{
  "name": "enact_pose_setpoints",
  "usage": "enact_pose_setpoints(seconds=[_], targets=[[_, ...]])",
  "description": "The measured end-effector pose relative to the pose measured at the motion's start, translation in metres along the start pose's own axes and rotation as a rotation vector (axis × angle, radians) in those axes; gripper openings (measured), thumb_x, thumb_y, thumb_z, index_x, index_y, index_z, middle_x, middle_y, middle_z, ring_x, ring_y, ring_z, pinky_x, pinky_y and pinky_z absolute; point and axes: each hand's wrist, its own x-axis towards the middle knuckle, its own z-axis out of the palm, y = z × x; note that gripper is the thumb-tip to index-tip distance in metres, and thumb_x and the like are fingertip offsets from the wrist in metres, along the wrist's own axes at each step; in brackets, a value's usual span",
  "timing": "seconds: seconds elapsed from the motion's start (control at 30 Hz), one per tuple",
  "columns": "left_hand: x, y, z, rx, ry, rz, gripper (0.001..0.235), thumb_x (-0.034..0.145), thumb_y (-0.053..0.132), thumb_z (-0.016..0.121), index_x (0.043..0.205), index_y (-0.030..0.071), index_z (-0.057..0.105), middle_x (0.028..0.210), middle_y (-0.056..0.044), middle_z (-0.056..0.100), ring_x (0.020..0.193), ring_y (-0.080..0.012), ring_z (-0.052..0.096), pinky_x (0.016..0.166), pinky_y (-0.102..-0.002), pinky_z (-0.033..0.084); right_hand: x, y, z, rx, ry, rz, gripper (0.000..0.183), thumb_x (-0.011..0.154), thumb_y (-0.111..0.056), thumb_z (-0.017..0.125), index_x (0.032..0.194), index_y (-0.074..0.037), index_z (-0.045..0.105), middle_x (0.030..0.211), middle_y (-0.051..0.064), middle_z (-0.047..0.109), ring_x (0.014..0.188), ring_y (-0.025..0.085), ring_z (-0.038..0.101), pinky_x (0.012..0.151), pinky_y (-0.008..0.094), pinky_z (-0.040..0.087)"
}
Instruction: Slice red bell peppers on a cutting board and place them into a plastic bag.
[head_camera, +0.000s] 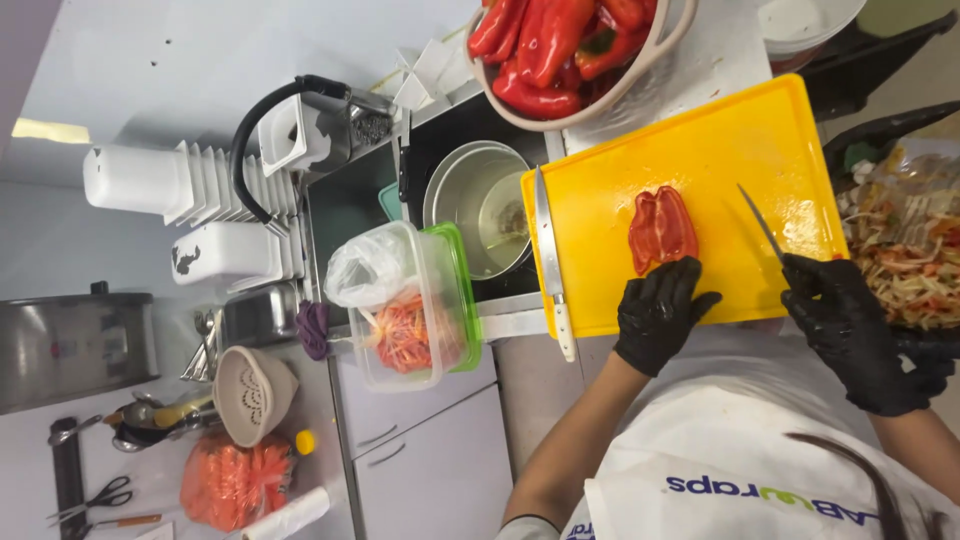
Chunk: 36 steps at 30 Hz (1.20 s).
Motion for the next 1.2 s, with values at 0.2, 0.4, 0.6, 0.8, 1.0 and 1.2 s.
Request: enact_pose_setpoints(seconds=[0.2, 0.4, 0.6, 0.8, 1.0, 1.2], targets=[[0.028, -0.06, -0.029, 0.067, -0.176, 0.223, 0.047, 0.09, 0.017, 0.066, 0.136, 0.012, 0.063, 0.14, -0.008, 0.064, 0.131, -0.0238, 0.059, 0.107, -0.044, 0.047, -0.015, 0.031, -0.004, 0.127, -0.05, 0.029, 0.051, 0.093, 0.004, 0.061, 0.144, 0.001, 0.055, 0.127, 0.009, 0.06, 0.107, 0.019, 0.061, 0.086, 0.031, 0.051], [0.065, -0.103, -0.006, 0.203, -0.354, 0.655, 0.047, 0.091, 0.016, 0.06, 0.138, 0.009, 0.061, 0.151, -0.009, 0.054, 0.145, -0.0274, 0.047, 0.12, -0.046, 0.042, -0.018, 0.015, 0.0, 0.081, -0.042, 0.142, 0.047, 0.102, 0.003, 0.053, 0.148, -0.004, 0.056, 0.116, 0.01, 0.064, 0.088, 0.018, 0.064, 0.073, 0.032, 0.053], [0.069, -0.102, 0.02, 0.189, -0.408, 0.862, 0.04, 0.101, 0.011, 0.059, 0.14, 0.006, 0.061, 0.152, -0.011, 0.054, 0.138, -0.027, 0.053, 0.099, -0.036, 0.052, -0.016, 0.01, 0.005, -0.107, -0.037, 0.043, 0.066, 0.097, 0.004, 0.054, 0.161, -0.007, 0.052, 0.11, 0.02, 0.068, 0.083, 0.024, 0.068, 0.074, 0.036, 0.055], [0.066, -0.078, 0.029, 0.191, -0.264, 0.835, 0.043, 0.093, 0.015, 0.057, 0.135, 0.003, 0.062, 0.141, -0.018, 0.06, 0.13, -0.0326, 0.059, 0.098, -0.039, 0.055, 0.0, -0.04, 0.014, -0.683, 0.1, -0.285, 0.056, 0.103, -0.005, 0.065, 0.157, -0.016, 0.052, 0.119, 0.015, 0.071, 0.096, 0.031, 0.072, 0.085, 0.04, 0.057], [0.06, -0.079, 0.047, 0.15, -0.324, 0.752, 0.041, 0.093, 0.012, 0.061, 0.133, 0.002, 0.063, 0.136, -0.019, 0.062, 0.128, -0.0332, 0.059, 0.109, -0.044, 0.055, 0.021, -0.033, 0.023, -1.237, -0.205, -0.301, 0.08, 0.082, -0.016, 0.064, 0.159, -0.007, 0.044, 0.082, 0.01, 0.061, 0.055, 0.022, 0.059, 0.051, 0.036, 0.048], [0.055, -0.081, 0.051, 0.082, -0.283, 0.712, 0.044, 0.089, 0.012, 0.063, 0.132, 0.003, 0.064, 0.136, -0.017, 0.061, 0.127, -0.035, 0.06, 0.11, -0.044, 0.053, 0.05, -0.048, 0.026, -1.598, -0.22, -0.547, 0.065, 0.098, -0.011, 0.053, 0.162, -0.007, 0.042, 0.071, 0.0, 0.049, 0.045, 0.01, 0.048, 0.042, 0.03, 0.038]])
